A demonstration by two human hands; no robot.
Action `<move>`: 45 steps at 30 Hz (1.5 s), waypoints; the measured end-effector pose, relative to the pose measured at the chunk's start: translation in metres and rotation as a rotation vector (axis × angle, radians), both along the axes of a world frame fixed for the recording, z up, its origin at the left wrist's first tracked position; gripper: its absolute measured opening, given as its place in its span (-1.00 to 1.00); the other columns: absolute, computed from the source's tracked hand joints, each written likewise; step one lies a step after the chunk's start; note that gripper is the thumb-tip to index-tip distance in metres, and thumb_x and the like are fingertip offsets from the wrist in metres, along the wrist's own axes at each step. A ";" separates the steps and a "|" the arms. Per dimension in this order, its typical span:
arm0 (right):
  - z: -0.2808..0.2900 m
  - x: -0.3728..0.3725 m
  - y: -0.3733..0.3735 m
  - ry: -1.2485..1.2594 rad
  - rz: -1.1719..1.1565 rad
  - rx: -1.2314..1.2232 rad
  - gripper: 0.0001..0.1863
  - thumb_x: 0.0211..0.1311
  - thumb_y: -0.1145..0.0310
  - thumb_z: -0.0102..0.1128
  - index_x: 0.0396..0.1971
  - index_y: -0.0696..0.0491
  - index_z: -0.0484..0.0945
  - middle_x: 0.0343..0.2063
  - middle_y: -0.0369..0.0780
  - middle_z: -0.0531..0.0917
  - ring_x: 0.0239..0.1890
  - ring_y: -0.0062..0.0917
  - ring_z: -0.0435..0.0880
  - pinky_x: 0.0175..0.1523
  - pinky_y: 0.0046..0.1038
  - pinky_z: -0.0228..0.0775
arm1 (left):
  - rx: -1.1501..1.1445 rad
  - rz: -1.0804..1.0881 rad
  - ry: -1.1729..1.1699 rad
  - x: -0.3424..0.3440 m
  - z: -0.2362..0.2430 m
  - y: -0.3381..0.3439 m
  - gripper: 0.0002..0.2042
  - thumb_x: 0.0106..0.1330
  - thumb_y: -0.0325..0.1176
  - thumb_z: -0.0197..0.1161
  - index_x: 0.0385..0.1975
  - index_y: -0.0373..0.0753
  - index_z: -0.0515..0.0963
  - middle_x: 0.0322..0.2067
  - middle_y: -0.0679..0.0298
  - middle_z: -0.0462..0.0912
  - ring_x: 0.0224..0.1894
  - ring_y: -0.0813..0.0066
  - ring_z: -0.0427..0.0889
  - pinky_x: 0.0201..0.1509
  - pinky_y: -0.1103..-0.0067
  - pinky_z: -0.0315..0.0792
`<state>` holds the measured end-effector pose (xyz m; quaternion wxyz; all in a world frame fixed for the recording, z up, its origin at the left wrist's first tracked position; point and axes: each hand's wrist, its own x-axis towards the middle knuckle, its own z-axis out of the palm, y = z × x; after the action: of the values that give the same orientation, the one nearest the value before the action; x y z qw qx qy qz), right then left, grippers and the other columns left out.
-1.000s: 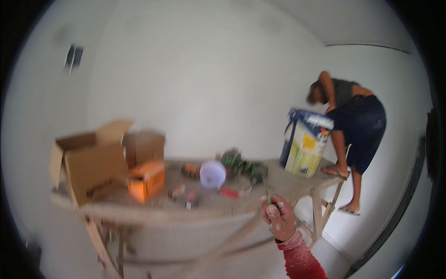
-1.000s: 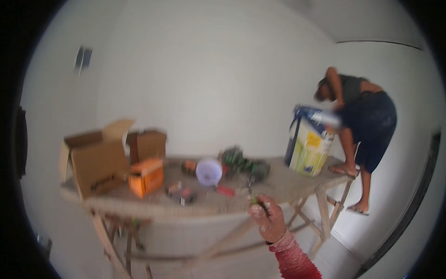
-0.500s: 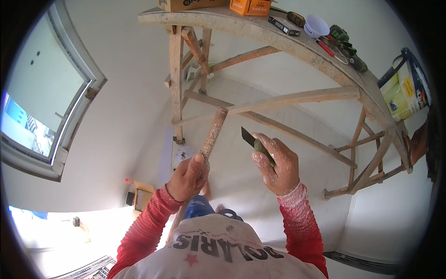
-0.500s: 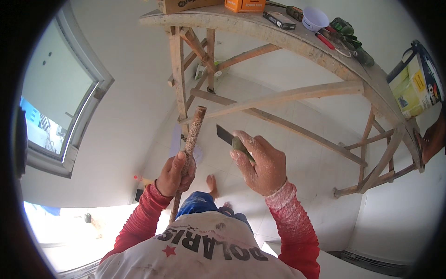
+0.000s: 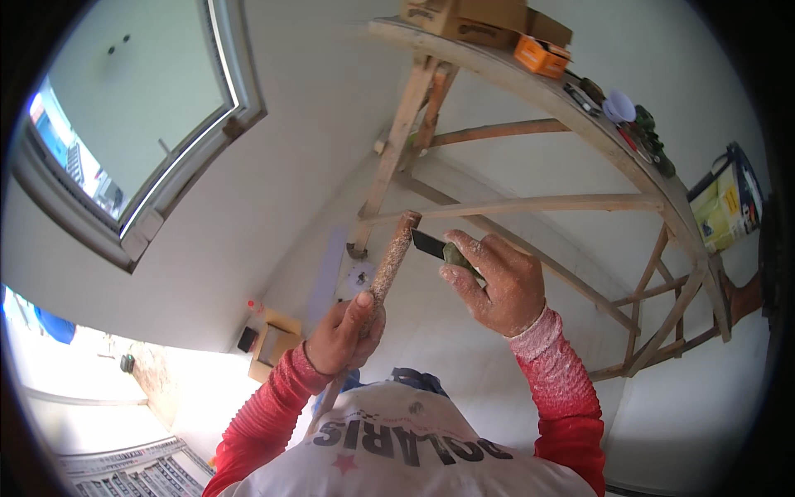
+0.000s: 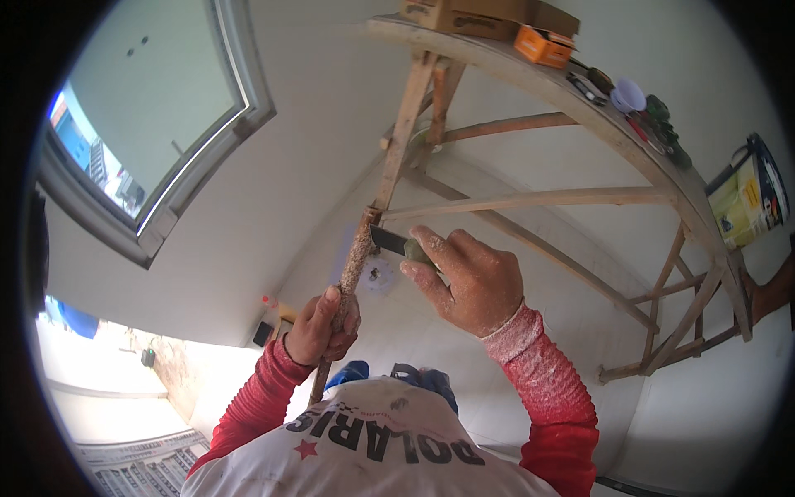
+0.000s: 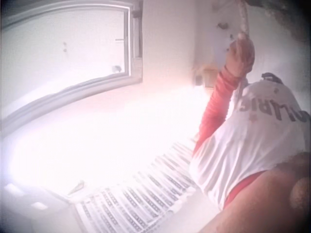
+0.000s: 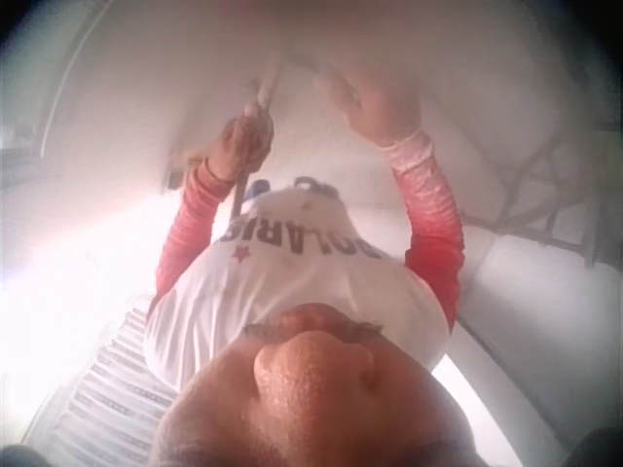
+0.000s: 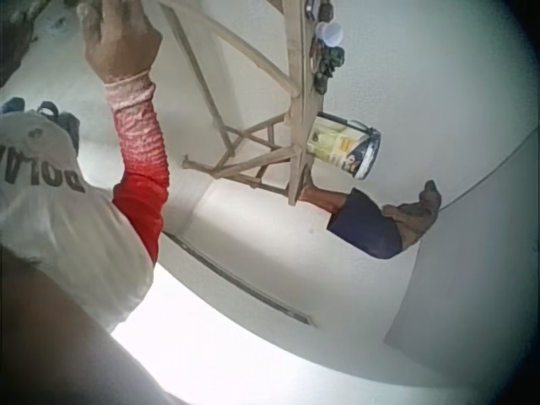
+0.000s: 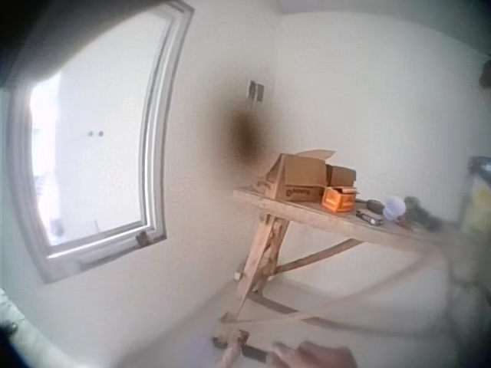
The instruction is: The person uses a utility knife to shave and shape a small cylindrical wooden stick. They repeatedly scrape the surface to remove material and refine the shape, then briefly apply the stick to a wooden beam on a workbench.
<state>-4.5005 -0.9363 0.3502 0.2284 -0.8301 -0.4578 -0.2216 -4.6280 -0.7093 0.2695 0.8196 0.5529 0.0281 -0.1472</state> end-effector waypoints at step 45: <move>-0.004 -0.063 0.156 0.108 0.224 -0.102 -0.56 0.29 0.15 0.34 0.08 0.09 0.61 -0.52 -0.26 0.58 -0.62 -0.53 0.60 -0.56 -0.47 0.42 | -0.199 0.198 0.067 -0.111 -0.015 0.123 -0.37 0.49 0.32 -0.22 -0.50 -0.19 0.36 -0.76 0.42 0.24 -0.81 0.65 0.12 -0.73 0.66 0.09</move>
<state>-4.5640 -0.7807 0.3465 0.2333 -0.7949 -0.5456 -0.1262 -4.7385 -0.5861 0.2545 0.8794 0.4584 0.0954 -0.0863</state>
